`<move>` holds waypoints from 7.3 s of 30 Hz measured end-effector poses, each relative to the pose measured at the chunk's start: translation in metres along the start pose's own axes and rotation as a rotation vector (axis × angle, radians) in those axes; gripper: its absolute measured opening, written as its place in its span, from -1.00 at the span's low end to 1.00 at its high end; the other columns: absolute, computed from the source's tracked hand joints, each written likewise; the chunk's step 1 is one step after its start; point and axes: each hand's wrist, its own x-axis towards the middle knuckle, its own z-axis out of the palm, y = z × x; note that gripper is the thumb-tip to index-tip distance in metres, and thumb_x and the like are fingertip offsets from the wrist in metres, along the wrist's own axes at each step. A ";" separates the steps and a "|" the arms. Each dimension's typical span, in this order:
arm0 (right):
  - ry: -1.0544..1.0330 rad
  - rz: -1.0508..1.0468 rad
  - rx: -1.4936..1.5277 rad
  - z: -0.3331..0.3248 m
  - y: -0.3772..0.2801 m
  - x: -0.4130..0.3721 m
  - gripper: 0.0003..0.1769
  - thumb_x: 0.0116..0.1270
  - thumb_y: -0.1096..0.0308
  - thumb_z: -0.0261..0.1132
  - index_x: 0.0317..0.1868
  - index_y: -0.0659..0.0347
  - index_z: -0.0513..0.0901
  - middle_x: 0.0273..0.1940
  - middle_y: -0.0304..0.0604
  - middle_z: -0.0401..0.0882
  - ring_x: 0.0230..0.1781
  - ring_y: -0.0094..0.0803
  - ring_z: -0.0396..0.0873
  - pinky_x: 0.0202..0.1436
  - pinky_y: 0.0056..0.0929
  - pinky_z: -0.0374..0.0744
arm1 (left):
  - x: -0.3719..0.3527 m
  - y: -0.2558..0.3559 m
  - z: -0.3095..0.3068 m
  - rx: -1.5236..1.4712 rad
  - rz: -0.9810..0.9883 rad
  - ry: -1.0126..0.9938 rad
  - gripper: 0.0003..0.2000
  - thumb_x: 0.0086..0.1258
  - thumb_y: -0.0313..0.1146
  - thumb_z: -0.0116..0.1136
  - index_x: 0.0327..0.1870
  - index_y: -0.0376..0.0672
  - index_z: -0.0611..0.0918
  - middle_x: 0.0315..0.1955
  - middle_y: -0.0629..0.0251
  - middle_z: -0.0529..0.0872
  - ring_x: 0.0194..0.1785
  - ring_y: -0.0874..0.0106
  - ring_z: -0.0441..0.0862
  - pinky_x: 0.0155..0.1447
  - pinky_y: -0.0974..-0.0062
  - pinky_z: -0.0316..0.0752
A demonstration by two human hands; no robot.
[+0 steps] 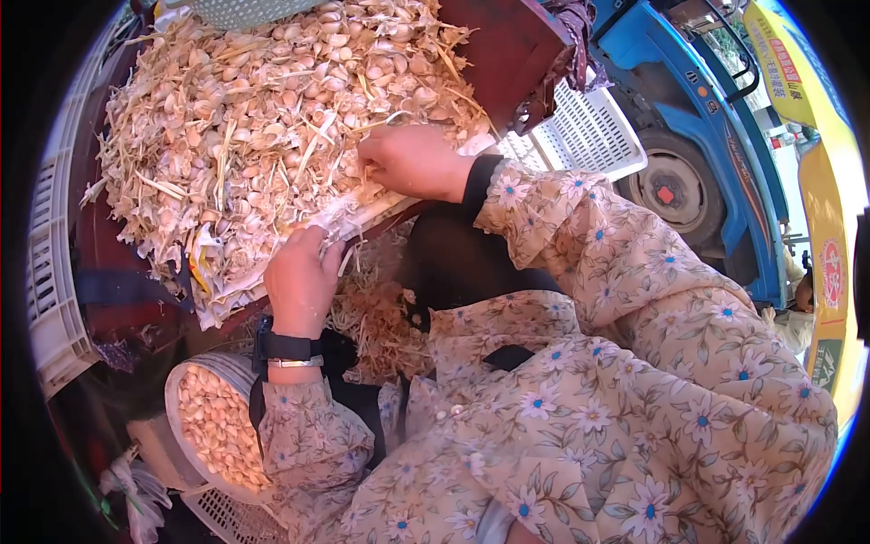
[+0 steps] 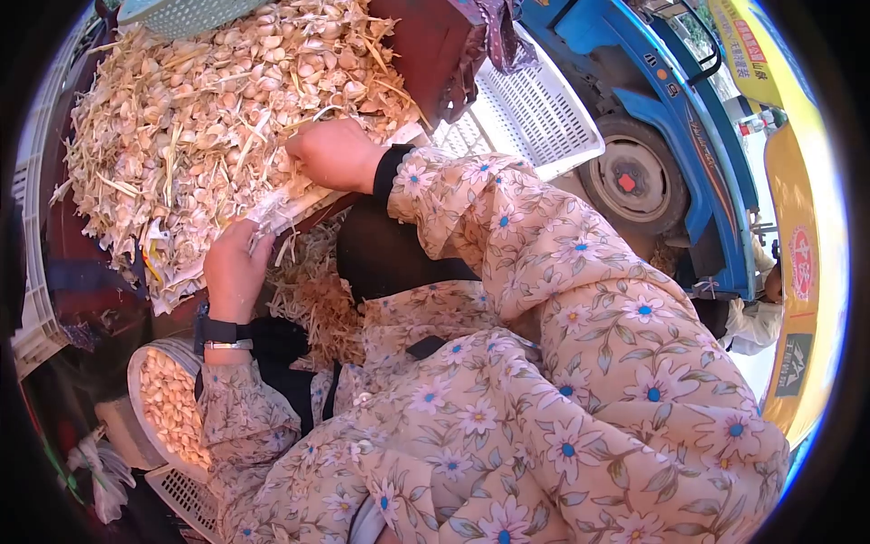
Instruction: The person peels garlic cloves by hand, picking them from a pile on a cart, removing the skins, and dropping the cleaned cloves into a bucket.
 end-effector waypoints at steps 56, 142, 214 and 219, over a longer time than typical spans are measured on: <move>0.012 -0.018 0.575 -0.031 -0.043 -0.013 -0.73 0.03 0.38 0.36 -0.23 0.29 0.60 -0.33 -0.12 0.53 -0.44 -0.39 0.57 -0.36 -0.45 0.52 | 0.030 0.010 0.031 -1.583 -0.388 -0.093 -0.77 0.38 -0.27 0.05 -0.23 -0.30 0.54 -0.48 0.27 0.65 -0.50 0.56 0.58 -0.49 0.72 0.45; -0.071 0.593 2.219 0.022 -0.024 -0.002 -0.68 0.19 0.58 0.19 -0.05 0.24 0.35 -0.15 -0.13 0.44 -0.22 -0.26 0.53 -0.28 -0.46 0.55 | -0.102 0.161 -0.135 -1.796 0.397 -0.462 -0.72 0.36 -0.24 0.05 -0.35 -0.35 0.54 -0.76 0.24 0.47 -0.76 0.27 0.42 -0.70 0.41 0.22; -0.479 0.377 1.599 -0.057 -0.117 -0.122 -0.84 0.24 0.52 0.22 -0.15 0.30 0.60 -0.27 -0.25 0.60 -0.39 -0.60 0.51 -0.32 -0.64 0.50 | -0.145 0.087 -0.011 -1.783 -0.583 0.332 -0.80 0.40 -0.33 -0.02 -0.08 -0.25 0.47 -0.42 0.25 0.57 -0.51 0.61 0.48 -0.53 0.75 0.31; -0.368 0.389 1.591 -0.063 -0.099 -0.119 -0.78 0.21 0.42 0.27 -0.17 0.38 0.58 -0.35 -0.19 0.55 -0.43 -0.53 0.51 -0.33 -0.57 0.52 | -0.156 0.066 -0.022 -1.837 -0.549 0.546 -0.81 0.41 -0.35 -0.02 -0.07 -0.24 0.46 -0.21 0.08 0.59 -0.47 0.62 0.43 -0.45 0.75 0.32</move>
